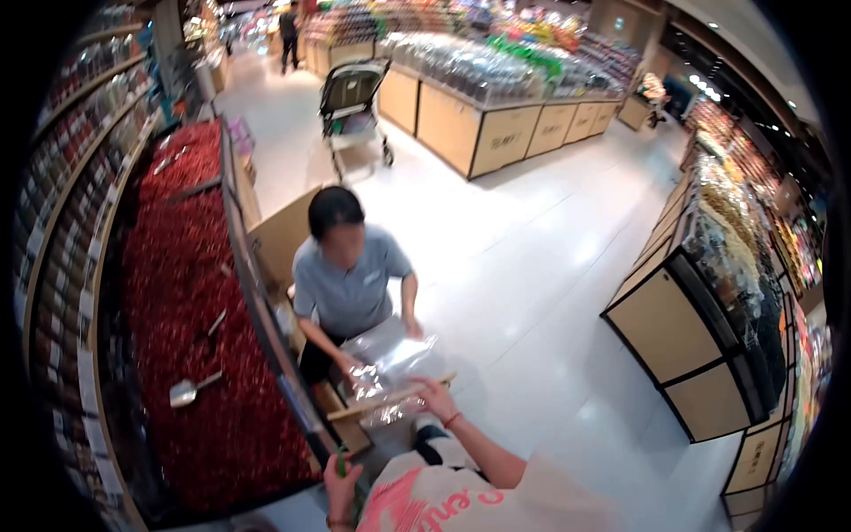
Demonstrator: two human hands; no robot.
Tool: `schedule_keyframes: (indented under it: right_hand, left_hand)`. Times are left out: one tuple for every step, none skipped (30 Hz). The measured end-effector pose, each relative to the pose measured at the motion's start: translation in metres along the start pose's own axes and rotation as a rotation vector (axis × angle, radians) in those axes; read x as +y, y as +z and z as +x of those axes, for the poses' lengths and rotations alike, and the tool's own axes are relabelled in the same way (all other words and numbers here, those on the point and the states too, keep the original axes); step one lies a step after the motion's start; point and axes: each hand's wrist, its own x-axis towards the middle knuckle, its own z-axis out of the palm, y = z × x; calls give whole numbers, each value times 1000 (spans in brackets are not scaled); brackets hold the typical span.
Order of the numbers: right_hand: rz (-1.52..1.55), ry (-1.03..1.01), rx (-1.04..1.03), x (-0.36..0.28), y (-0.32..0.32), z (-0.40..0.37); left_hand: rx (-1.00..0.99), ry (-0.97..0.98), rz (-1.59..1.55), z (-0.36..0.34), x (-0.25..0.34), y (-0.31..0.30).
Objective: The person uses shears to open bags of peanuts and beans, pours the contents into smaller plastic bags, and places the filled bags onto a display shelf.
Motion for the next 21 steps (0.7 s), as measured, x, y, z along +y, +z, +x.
schedule_keyframes:
  right_hand:
    - [-73, -38, -13, -21, 8, -11]
    - [-84, -111, -85, -18, 5, -7]
    - [-148, -142, -145, -36, 8, -12]
    - [-210, -168, -205, -61, 16, -22]
    - [-203, -179, -193, -78, 20, -26]
    - [-229, -123, -304, -93, 23, -28]
    - [-255, -64, -417, -107, 27, -30]
    - [-251, -66, -412, -125, 31, -34]
    - [-321, -100, -509, -142, 37, -36]
    - [-392, -133, -605, -149, 42, -37]
    - [-455, -266, -651, -131, 42, -18]
    - [-452, -265, -649, -141, 49, -19]
    - [-515, -251, -729, -162, 56, -25]
    - [-579, -236, -809, -174, 63, -30]
    - [-535, -242, -808, -176, 68, -33]
    - [-533, -244, -809, -176, 71, -32]
    - [-555, -241, -836, -177, 73, -31]
    - [-579, -238, -863, -178, 74, -30]
    - [-577, -239, -864, -177, 75, -30]
    - [-560, -353, -776, -175, 75, -29]
    - [-541, -461, -692, -172, 76, -29]
  left_hand:
    - [53, 42, 22, 1, 5, -4]
    - [110, 77, 46, 2, 11, -7]
    - [156, 75, 12, 4, 22, -8]
    - [203, 67, -19, 6, 34, -10]
    - [281, 34, 17, 7, 47, -13]
    - [329, 66, 41, 7, 57, -16]
    - [359, 53, -16, 5, 81, -17]
    - [389, 38, -76, 3, 98, -17]
    - [411, 106, 5, 5, 99, -26]
    - [432, 173, 86, 7, 105, -32]
    - [472, 153, 129, 8, 112, -35]
    - [425, 210, 143, 8, 114, -43]
    - [436, 194, 173, 11, 114, -47]
    - [447, 179, 203, 14, 114, -50]
    - [447, 179, 205, 14, 114, -51]
    - [457, 118, 204, 14, 115, -53]
    - [466, 58, 203, 13, 116, -55]
    - [468, 60, 205, 12, 115, -60]
    - [377, 31, 194, 9, 111, -67]
    - [288, 0, 182, 7, 108, -71]
    - [296, -7, 181, 5, 103, -74]
